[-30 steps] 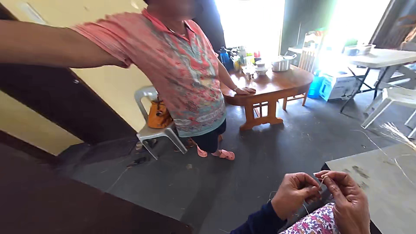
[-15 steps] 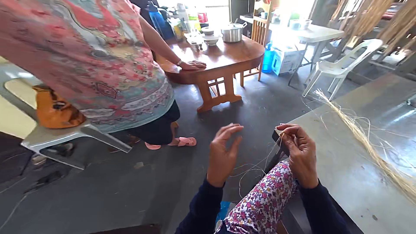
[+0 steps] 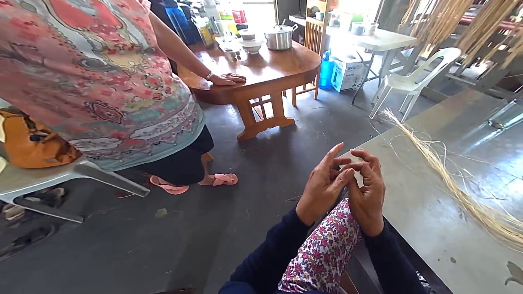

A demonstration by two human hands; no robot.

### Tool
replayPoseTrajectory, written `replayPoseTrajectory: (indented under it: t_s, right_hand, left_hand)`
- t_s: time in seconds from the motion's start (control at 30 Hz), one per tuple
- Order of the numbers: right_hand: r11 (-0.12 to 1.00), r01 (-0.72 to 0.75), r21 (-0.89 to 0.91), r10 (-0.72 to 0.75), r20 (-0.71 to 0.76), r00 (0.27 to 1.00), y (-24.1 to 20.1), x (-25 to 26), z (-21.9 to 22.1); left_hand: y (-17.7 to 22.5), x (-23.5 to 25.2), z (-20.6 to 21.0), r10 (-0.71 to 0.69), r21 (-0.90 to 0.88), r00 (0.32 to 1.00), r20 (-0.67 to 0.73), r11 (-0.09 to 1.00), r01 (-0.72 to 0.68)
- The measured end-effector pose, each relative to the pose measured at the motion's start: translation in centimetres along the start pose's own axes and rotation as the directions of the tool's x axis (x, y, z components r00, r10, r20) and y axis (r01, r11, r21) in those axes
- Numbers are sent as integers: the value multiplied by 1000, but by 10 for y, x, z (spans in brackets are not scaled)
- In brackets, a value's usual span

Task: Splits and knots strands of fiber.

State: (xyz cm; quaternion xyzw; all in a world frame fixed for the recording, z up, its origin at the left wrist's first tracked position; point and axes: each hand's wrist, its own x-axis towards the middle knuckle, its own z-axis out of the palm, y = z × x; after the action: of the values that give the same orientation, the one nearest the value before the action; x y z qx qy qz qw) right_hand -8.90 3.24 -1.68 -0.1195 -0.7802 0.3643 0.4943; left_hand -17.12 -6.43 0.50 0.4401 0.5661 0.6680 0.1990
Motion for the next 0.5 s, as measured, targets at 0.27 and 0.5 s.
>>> replayPoseTrajectory:
  t_s: [0.27, 0.5]
  right_hand:
    - [997, -44, 58, 44, 0, 999, 6, -3, -2]
    - [996, -54, 77, 53, 17, 998, 5, -2, -3]
  left_hand:
    - [-16, -10, 12, -45, -214, 969, -241, 977, -8]
    - [-22, -12, 5, -183, -485, 945, -271, 874, 30]
